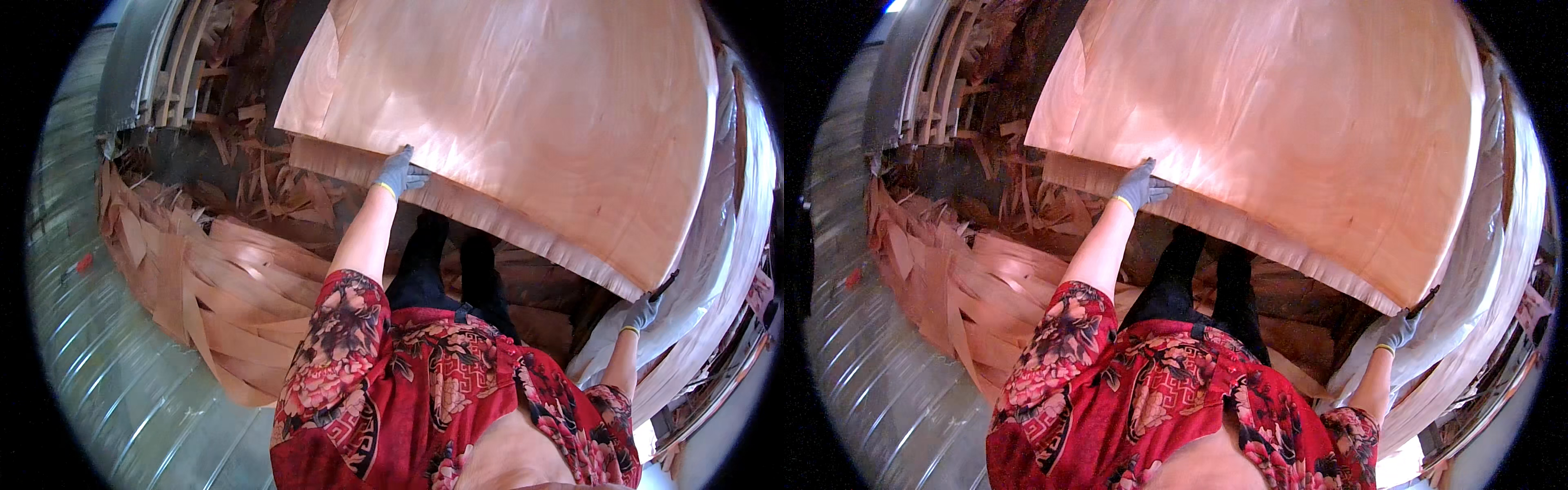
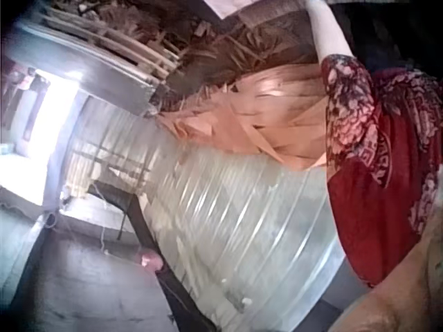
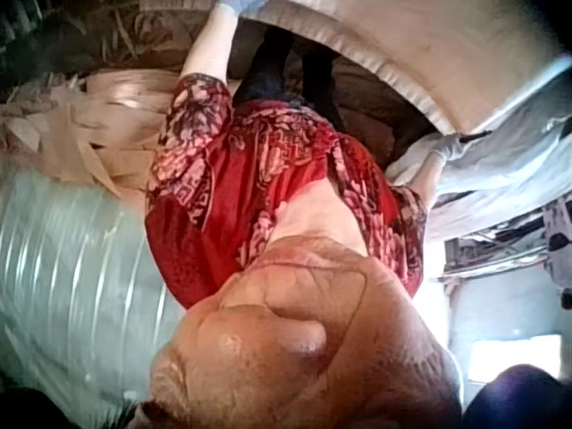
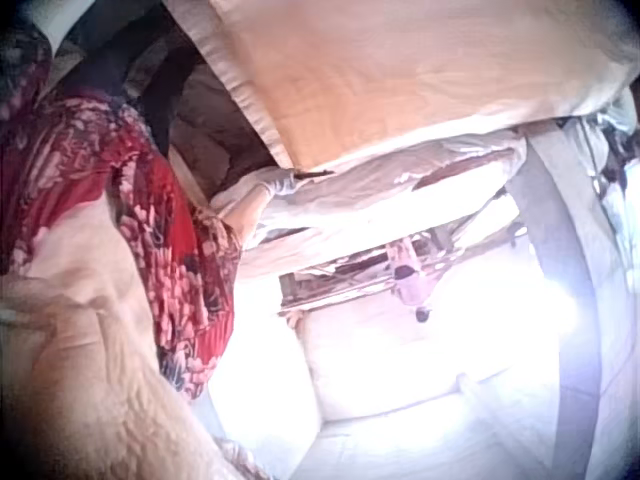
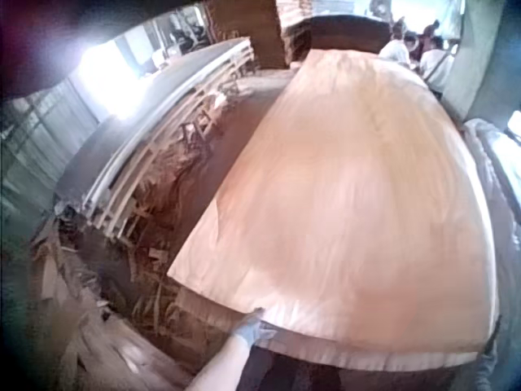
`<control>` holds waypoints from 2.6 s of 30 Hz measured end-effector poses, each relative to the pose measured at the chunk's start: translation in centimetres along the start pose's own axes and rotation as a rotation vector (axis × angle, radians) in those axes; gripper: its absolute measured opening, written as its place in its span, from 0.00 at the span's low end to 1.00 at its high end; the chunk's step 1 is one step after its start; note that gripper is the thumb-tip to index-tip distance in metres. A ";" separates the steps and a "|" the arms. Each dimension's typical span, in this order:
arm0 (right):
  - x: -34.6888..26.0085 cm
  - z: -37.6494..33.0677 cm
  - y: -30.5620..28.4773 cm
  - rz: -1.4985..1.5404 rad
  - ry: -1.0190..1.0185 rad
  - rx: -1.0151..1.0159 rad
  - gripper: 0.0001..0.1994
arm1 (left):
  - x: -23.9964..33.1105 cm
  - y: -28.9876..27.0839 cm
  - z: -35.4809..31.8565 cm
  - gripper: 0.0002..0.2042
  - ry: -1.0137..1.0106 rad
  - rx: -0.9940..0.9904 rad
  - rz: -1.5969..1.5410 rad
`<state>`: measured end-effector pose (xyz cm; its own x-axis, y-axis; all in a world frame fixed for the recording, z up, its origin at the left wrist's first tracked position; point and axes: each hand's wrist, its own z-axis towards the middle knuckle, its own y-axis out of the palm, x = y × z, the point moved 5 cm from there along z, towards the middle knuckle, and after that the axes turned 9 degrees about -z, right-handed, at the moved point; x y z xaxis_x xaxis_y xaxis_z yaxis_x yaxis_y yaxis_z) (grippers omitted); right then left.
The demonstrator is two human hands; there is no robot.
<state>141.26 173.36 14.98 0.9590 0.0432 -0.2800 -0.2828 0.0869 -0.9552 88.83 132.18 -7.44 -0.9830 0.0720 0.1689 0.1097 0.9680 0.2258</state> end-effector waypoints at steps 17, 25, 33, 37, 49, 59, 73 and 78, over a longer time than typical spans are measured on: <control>6.3 3.9 3.0 0.205 0.088 0.029 0.18 | 4.0 3.1 3.5 0.22 0.589 0.161 0.497; 6.6 2.2 4.1 0.107 0.153 0.038 0.16 | -4.4 -1.6 4.7 0.08 0.193 0.244 -0.120; 6.5 3.2 6.3 0.089 0.083 0.036 0.16 | -2.3 0.6 5.3 0.12 0.328 0.148 0.051; 7.4 3.2 7.0 -0.011 0.106 0.056 0.14 | -2.9 -1.2 6.8 0.13 0.234 0.160 0.024; 8.8 2.0 7.7 0.284 0.247 0.107 0.11 | -3.0 -3.8 7.8 0.09 0.133 -0.050 -0.221; 10.7 2.4 8.3 0.196 0.232 0.110 0.12 | -2.9 -4.0 7.3 0.09 0.114 -0.058 -0.264; 5.6 0.7 5.8 -0.070 0.160 0.010 0.21 | -1.9 -2.6 2.4 0.13 0.601 0.353 0.492; 12.3 -8.0 3.3 -0.199 0.395 -0.058 0.18 | -2.2 9.4 -6.5 0.19 0.942 0.726 1.470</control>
<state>152.22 166.20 7.63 0.9306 -0.3535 -0.0948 -0.1019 -0.0014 -0.9948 92.95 139.56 0.55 0.2389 0.9298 0.2800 0.3508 0.1862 -0.9177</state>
